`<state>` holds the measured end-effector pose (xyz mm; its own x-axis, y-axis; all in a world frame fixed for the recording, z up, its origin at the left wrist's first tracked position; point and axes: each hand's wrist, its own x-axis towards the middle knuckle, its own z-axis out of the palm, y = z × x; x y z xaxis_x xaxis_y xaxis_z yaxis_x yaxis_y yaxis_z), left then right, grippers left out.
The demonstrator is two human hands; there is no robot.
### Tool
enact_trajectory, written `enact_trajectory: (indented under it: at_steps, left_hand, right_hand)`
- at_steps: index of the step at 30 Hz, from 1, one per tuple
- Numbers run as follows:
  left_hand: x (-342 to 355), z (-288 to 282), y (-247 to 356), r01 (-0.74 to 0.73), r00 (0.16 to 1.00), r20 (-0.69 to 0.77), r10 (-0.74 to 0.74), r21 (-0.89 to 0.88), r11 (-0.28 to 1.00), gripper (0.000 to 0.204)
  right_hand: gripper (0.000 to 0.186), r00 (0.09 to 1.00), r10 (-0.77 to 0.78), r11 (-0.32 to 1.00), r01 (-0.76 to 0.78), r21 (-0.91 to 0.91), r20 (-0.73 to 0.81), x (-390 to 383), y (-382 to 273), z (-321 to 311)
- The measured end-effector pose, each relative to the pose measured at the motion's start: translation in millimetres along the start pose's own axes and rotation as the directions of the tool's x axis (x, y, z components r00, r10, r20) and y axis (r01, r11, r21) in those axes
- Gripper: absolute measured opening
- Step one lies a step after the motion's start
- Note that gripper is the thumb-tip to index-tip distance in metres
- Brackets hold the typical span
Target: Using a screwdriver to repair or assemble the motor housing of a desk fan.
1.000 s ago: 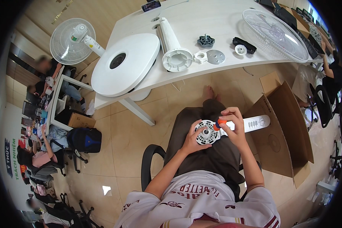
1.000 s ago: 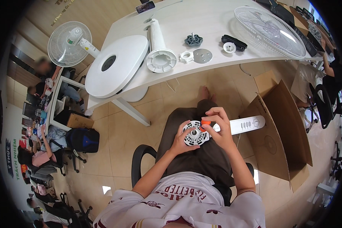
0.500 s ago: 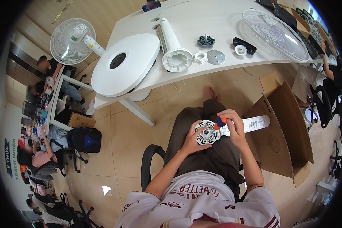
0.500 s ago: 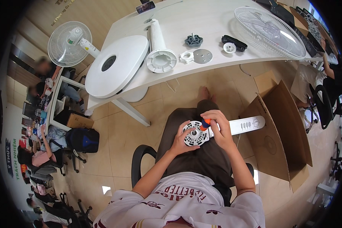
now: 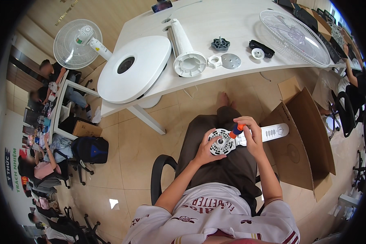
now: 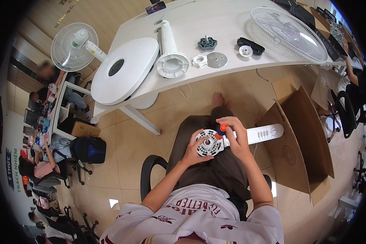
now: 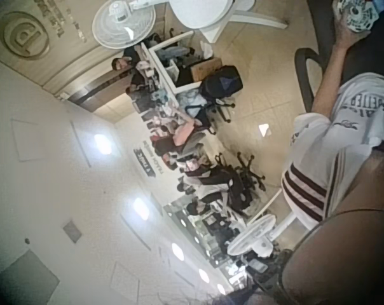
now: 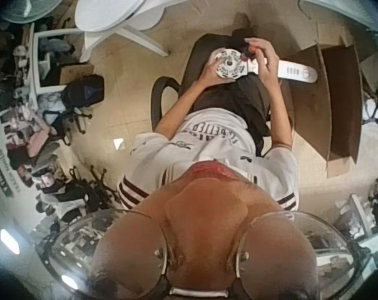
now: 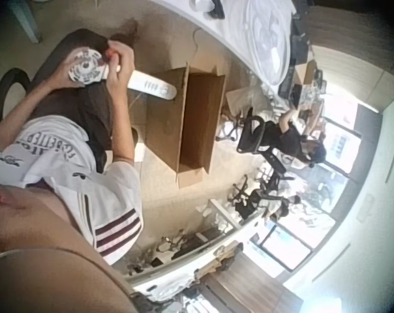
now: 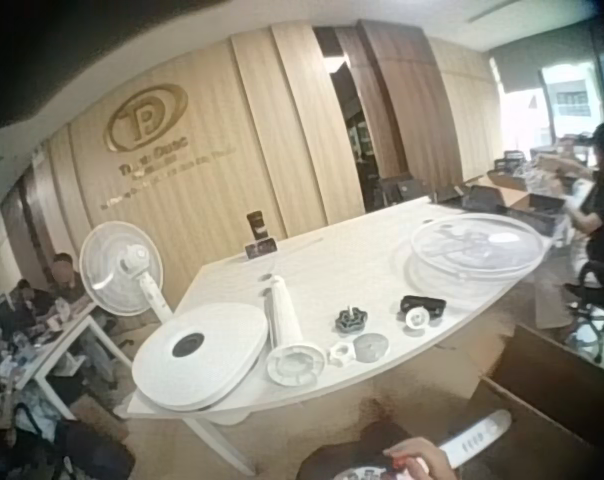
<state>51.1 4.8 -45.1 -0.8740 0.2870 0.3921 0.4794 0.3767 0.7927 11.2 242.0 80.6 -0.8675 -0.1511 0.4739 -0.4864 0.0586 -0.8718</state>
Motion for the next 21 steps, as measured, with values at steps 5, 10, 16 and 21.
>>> enact_trajectory:
  at_steps: [5,10,16,21]
  left_hand:
    - [-0.4,-0.2,0.4,0.005,1.000,0.002,-0.005,0.004,1.000,0.086]
    - [-0.4,0.0,-0.3,0.001,1.000,-0.003,-0.001,0.014,1.000,0.087]
    - [-0.4,0.1,-0.3,0.009,1.000,0.001,-0.009,-0.009,1.000,0.087]
    - [-0.2,-0.6,0.2,0.014,1.000,0.009,-0.014,-0.013,1.000,0.087]
  right_hand:
    - [0.022,0.990,-0.143,0.975,0.143,-0.169,0.011,-1.8,-4.8,1.2]
    - [0.022,0.998,-0.058,0.989,0.061,-0.132,0.027,0.6,-5.4,-0.5]
    - [0.020,1.000,-0.016,0.999,0.016,-0.030,-0.016,0.4,-3.0,3.2]
    - [0.020,0.990,-0.140,0.983,0.135,-0.122,-0.031,0.2,-11.3,5.8]
